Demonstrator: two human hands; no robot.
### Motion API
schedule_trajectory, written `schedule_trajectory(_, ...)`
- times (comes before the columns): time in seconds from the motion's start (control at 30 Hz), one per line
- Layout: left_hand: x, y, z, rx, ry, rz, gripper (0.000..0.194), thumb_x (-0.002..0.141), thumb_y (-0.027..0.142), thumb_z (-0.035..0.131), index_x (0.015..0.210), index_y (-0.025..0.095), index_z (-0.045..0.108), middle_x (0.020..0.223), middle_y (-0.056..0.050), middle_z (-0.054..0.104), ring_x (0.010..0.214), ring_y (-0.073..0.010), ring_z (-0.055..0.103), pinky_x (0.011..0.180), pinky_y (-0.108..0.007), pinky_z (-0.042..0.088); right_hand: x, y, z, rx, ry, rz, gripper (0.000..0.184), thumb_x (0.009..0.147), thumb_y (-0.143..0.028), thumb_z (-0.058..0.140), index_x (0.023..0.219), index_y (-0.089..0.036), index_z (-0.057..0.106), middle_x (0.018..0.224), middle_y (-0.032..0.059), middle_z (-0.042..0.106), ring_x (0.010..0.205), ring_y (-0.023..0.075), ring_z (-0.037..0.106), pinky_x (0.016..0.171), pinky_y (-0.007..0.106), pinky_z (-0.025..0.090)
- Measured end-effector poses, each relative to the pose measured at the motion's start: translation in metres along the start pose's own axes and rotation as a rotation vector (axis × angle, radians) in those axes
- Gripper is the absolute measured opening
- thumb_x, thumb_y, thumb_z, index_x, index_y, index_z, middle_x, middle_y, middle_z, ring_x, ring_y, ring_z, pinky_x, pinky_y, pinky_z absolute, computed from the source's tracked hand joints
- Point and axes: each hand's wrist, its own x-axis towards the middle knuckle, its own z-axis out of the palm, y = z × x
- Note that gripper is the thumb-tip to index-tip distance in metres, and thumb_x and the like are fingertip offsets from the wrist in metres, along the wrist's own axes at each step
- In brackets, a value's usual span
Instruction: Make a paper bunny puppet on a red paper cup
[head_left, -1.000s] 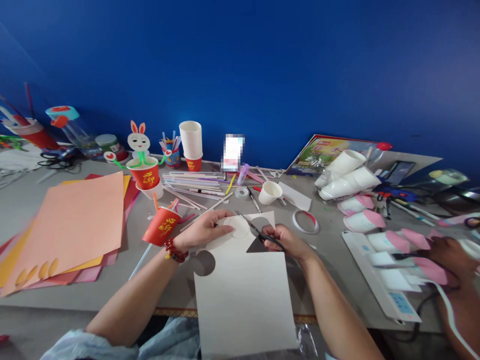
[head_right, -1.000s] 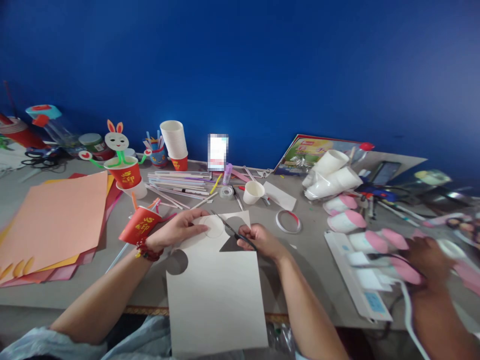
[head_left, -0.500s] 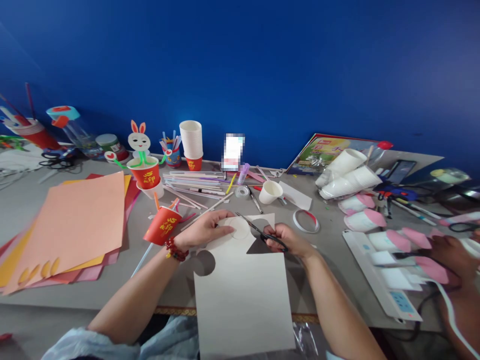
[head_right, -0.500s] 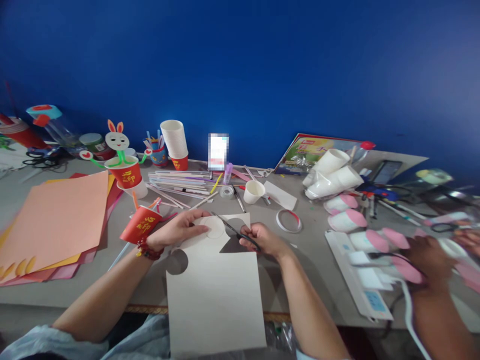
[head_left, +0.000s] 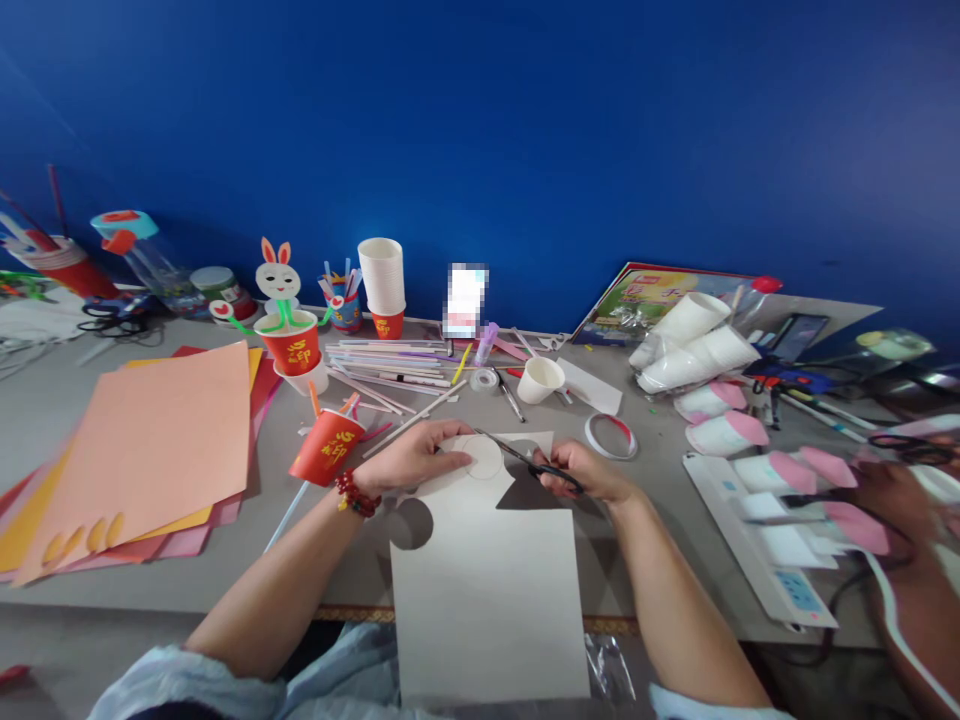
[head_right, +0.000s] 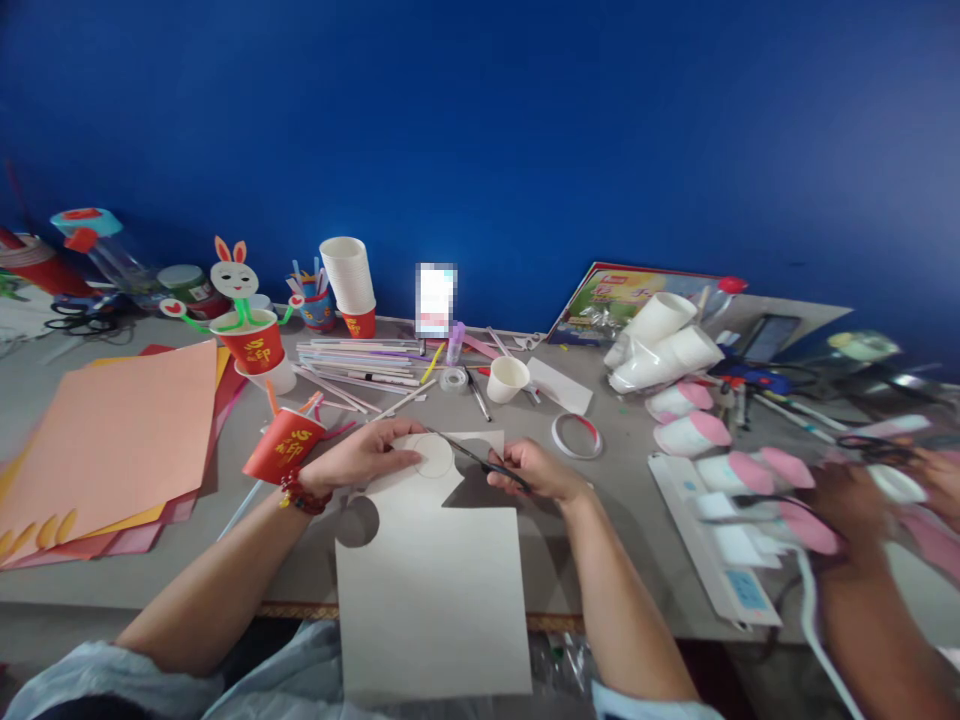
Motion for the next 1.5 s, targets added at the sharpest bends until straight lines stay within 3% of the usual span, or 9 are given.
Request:
schedule_trajectory(0.6, 0.000, 0.000, 0.001, -0.006, -0.016, -0.004, 0.036, 0.086, 0.044, 0.063, 0.111, 0.017, 0.065, 0.099, -0.007, 0.073, 0.076, -0.0173, 0.068, 0.061, -0.023, 0.053, 0.000, 0.002, -0.003, -0.076, 0.027, -0.047, 0.047, 0.070, -0.057, 0.076, 0.064, -0.019, 0.049, 0.047, -0.0081, 0.044, 0.040, 0.0052, 0.032, 0.040, 0.020, 0.019)
schedule_trajectory(0.8, 0.002, 0.000, 0.002, 0.069, 0.042, -0.010, 0.031, 0.087, 0.043, 0.062, 0.105, 0.018, 0.064, 0.092, -0.004, 0.072, 0.069, -0.0148, 0.065, 0.055, -0.021, 0.048, 0.004, -0.003, -0.001, -0.048, 0.153, -0.063, 0.043, 0.075, -0.055, 0.073, 0.066, -0.019, 0.050, 0.045, -0.0044, 0.052, 0.039, 0.0077, 0.040, 0.041, 0.023, 0.024)
schedule_trajectory(0.9, 0.004, 0.000, 0.003, 0.166, 0.079, 0.004, 0.028, 0.087, 0.041, 0.060, 0.102, 0.018, 0.064, 0.090, -0.003, 0.070, 0.068, -0.0144, 0.063, 0.055, -0.021, 0.046, 0.009, -0.008, 0.002, -0.006, 0.284, -0.143, 0.038, 0.079, -0.055, 0.067, 0.080, -0.019, 0.056, 0.064, 0.0016, 0.065, 0.048, 0.0112, 0.049, 0.046, 0.025, 0.035)
schedule_trajectory(1.0, 0.006, -0.003, 0.005, 0.265, 0.117, 0.037, 0.025, 0.087, 0.038, 0.060, 0.101, 0.018, 0.064, 0.091, -0.003, 0.069, 0.068, -0.0144, 0.061, 0.057, -0.022, 0.044, 0.013, -0.016, 0.011, 0.086, 0.387, -0.238, 0.039, 0.075, -0.048, 0.073, 0.096, -0.022, 0.054, 0.092, 0.0051, 0.069, 0.072, 0.0169, 0.059, 0.063, 0.029, 0.046)
schedule_trajectory(1.07, 0.008, -0.005, 0.007, 0.303, 0.131, 0.058, 0.024, 0.086, 0.037, 0.061, 0.102, 0.019, 0.064, 0.092, -0.002, 0.068, 0.068, -0.0142, 0.060, 0.058, -0.023, 0.043, 0.016, -0.023, 0.021, 0.153, 0.405, -0.276, 0.041, 0.073, -0.041, 0.076, 0.101, -0.023, 0.053, 0.101, 0.0055, 0.068, 0.082, 0.0186, 0.059, 0.070, 0.030, 0.047)
schedule_trajectory(1.23, 0.011, -0.007, 0.014, 0.379, 0.168, 0.124, 0.024, 0.086, 0.035, 0.062, 0.105, 0.020, 0.061, 0.093, -0.002, 0.067, 0.076, -0.0169, 0.060, 0.066, -0.026, 0.045, 0.025, -0.043, 0.048, 0.167, 0.302, -0.197, 0.034, 0.066, -0.029, 0.081, 0.091, -0.023, 0.059, 0.086, 0.0012, 0.065, 0.073, 0.0183, 0.055, 0.066, 0.031, 0.043)
schedule_trajectory(1.33, 0.012, -0.008, 0.017, 0.330, 0.245, 0.190, 0.031, 0.086, 0.036, 0.064, 0.111, 0.020, 0.059, 0.106, -0.006, 0.067, 0.096, -0.0220, 0.062, 0.083, -0.031, 0.048, 0.029, -0.046, 0.050, 0.178, 0.358, -0.188, 0.034, 0.060, -0.023, 0.084, 0.082, -0.022, 0.059, 0.074, -0.0009, 0.062, 0.069, 0.0181, 0.054, 0.062, 0.030, 0.042)
schedule_trajectory(1.43, 0.013, -0.009, 0.014, 0.178, 0.457, 0.235, 0.042, 0.086, 0.041, 0.066, 0.121, 0.022, 0.056, 0.128, -0.011, 0.060, 0.121, -0.0258, 0.054, 0.103, -0.037, 0.041, 0.029, -0.043, 0.038, 0.229, 0.556, -0.273, 0.038, 0.057, -0.028, 0.084, 0.083, -0.023, 0.058, 0.070, -0.0029, 0.058, 0.063, 0.0150, 0.051, 0.054, 0.026, 0.039)
schedule_trajectory(1.5, 0.012, -0.011, 0.008, -0.063, 0.547, 0.204, 0.051, 0.086, 0.045, 0.065, 0.130, 0.024, 0.049, 0.138, -0.011, 0.054, 0.129, -0.0263, 0.049, 0.105, -0.038, 0.040, 0.027, -0.041, 0.029, 0.282, 0.706, -0.328, 0.040, 0.058, -0.033, 0.083, 0.086, -0.023, 0.057, 0.068, -0.0056, 0.054, 0.056, 0.0113, 0.046, 0.046, 0.023, 0.034)
